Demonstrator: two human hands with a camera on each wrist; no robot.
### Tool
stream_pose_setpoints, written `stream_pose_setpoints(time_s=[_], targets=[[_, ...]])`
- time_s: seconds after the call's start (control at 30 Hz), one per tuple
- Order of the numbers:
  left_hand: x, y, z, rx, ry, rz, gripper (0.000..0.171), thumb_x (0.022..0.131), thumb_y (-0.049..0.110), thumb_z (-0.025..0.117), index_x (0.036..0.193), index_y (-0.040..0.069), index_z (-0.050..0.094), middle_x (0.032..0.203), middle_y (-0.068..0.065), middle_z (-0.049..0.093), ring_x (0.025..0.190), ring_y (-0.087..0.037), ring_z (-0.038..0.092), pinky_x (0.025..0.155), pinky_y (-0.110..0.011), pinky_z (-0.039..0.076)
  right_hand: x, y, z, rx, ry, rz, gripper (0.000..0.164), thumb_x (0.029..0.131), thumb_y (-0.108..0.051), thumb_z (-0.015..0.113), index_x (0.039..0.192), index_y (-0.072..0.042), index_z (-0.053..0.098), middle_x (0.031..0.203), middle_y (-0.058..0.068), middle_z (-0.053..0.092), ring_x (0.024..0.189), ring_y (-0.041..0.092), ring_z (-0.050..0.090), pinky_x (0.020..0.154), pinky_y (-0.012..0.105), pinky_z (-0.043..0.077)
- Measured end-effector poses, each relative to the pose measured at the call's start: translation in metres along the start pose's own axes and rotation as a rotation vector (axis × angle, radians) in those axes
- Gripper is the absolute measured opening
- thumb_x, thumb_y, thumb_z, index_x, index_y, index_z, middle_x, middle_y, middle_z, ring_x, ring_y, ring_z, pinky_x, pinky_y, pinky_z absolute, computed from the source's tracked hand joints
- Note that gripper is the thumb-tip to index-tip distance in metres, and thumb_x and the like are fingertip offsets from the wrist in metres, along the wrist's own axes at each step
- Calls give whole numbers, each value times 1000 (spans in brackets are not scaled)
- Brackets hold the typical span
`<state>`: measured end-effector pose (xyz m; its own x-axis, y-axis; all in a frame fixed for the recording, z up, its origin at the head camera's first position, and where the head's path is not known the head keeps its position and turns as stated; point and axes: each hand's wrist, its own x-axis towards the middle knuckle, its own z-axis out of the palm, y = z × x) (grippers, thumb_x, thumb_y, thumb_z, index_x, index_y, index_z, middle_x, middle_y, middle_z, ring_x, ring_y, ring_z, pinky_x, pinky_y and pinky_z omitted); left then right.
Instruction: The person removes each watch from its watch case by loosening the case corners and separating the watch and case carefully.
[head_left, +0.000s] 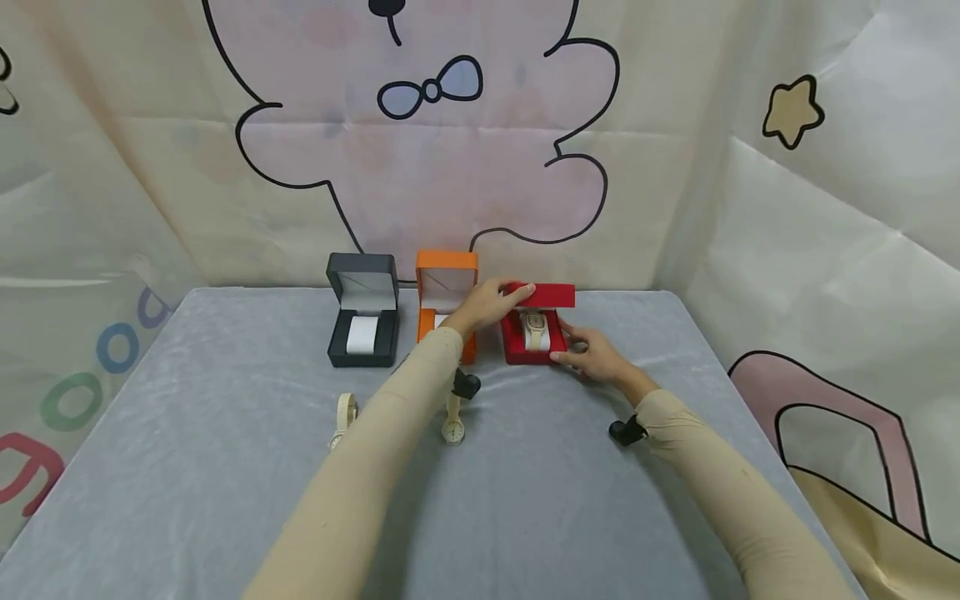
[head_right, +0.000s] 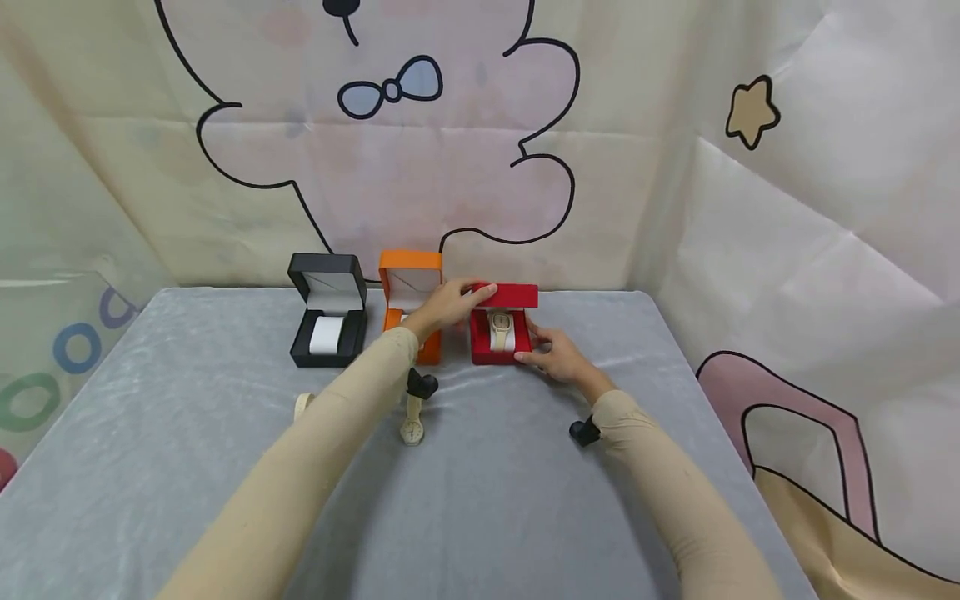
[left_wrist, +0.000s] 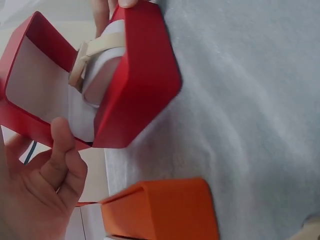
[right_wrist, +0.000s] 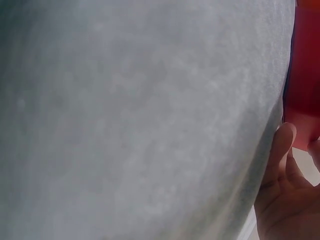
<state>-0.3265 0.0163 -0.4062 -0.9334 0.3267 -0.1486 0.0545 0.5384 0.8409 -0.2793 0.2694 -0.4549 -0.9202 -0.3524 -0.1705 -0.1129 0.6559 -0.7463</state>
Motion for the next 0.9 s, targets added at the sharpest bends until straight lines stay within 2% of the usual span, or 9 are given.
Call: stream_pose_setpoints(time_s=[0.1,0.2,0.3,0.33,0.4,0.47,0.57,0.73,0.9], targets=[[3,2,0,-63,-10,-37,82,88,77,54,151,25,48,147,-2,54,128,-22,49,111,-47,45,-3,1,1,10,0,10,80,96,-25,71,160,-8,26,121,24,63,77,19,60,57,30,51],[6,4,0,-152,-12,-49,81,87,77,55,148,24,52,136,-7,59,108,-34,59,102,-48,49,-5,2,1,24,7,24,80,96,-25,71,160,-9,26,121,24,63,78,20,60,58,30,52],[9,6,1,-201,-4,-61,79,88,77,53,146,23,54,128,-11,62,85,-39,65,93,-47,51,-5,1,0,32,10,38,80,96,-26,71,160,-12,27,121,23,62,79,20,60,59,30,52],[9,7,2,-222,1,-67,79,89,76,53,146,21,53,128,-13,61,80,-39,66,91,-47,51,-5,1,0,33,9,39,80,96,-26,71,161,-12,27,121,23,62,78,20,60,59,30,52],[10,9,3,-252,13,-90,80,91,75,51,149,19,50,132,-14,59,73,-31,68,88,-42,52,-5,1,0,36,6,45,80,96,-26,71,161,-12,27,121,23,62,78,20,61,59,30,52],[11,11,5,-292,19,-115,81,93,72,50,153,17,45,139,-15,56,71,-24,67,86,-39,53,-5,1,0,39,3,49,81,96,-26,71,161,-12,26,122,23,62,79,20,61,60,30,52],[12,14,7,-330,34,-156,81,96,69,48,156,16,39,145,-18,52,68,-20,66,87,-41,56,-5,2,1,42,3,58,81,95,-28,72,161,-12,26,124,23,61,82,21,62,61,31,53],[15,20,6,-282,72,-204,80,97,71,41,155,16,41,145,-21,53,67,-20,65,91,-47,56,-4,2,2,34,0,60,81,95,-29,72,160,-12,26,126,23,59,85,23,62,61,32,53],[16,29,4,-233,84,-233,81,99,72,33,154,13,42,146,-21,52,71,-22,69,91,-45,57,-6,-5,0,42,-3,55,81,96,-27,70,160,-8,25,125,25,58,85,25,62,59,32,52]])
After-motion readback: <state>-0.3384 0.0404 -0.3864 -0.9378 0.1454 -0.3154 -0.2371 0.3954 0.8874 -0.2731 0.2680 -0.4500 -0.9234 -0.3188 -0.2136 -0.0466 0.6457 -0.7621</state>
